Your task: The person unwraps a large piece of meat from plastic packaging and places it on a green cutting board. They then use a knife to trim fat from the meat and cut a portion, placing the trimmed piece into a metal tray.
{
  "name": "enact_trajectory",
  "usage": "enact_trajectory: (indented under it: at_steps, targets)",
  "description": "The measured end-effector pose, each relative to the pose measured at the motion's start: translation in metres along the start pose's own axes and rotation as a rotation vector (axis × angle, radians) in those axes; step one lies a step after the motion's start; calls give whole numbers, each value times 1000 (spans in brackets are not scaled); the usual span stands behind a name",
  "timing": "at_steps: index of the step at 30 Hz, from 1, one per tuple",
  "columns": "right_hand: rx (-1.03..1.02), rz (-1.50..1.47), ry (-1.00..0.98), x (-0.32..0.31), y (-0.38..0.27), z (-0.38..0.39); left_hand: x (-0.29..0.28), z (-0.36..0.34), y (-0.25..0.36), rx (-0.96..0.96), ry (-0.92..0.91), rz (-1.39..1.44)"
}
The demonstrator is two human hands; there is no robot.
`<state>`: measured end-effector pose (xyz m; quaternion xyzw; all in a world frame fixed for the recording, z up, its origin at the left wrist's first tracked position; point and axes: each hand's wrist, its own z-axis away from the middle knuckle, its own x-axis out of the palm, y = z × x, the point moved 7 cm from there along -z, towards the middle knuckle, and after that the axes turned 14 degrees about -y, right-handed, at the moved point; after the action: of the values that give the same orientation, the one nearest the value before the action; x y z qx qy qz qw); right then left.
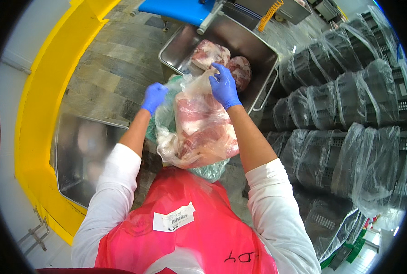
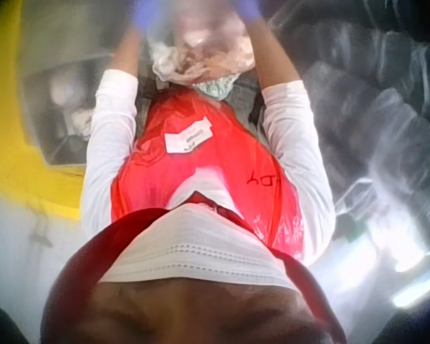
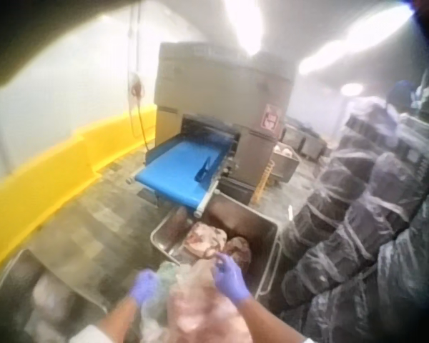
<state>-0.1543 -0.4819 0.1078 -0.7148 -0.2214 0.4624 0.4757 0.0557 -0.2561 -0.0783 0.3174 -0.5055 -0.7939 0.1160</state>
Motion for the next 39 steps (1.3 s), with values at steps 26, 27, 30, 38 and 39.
enact_trajectory:
  at_steps: [26,27,30,38,39]
  targets:
    - [200,536,-146,-5,-14,226,96,171,-68,-188,-246,112]
    - [81,548,-123,4,-36,217,99,173,-64,-186,-225,263]
    - [-49,577,-138,32,-59,198,101,180,-31,-223,-317,619]
    - [-78,629,-147,50,-30,202,109,181,-29,-388,-625,570]
    - [-68,606,-127,47,-20,202,109,180,-30,-380,-596,608]
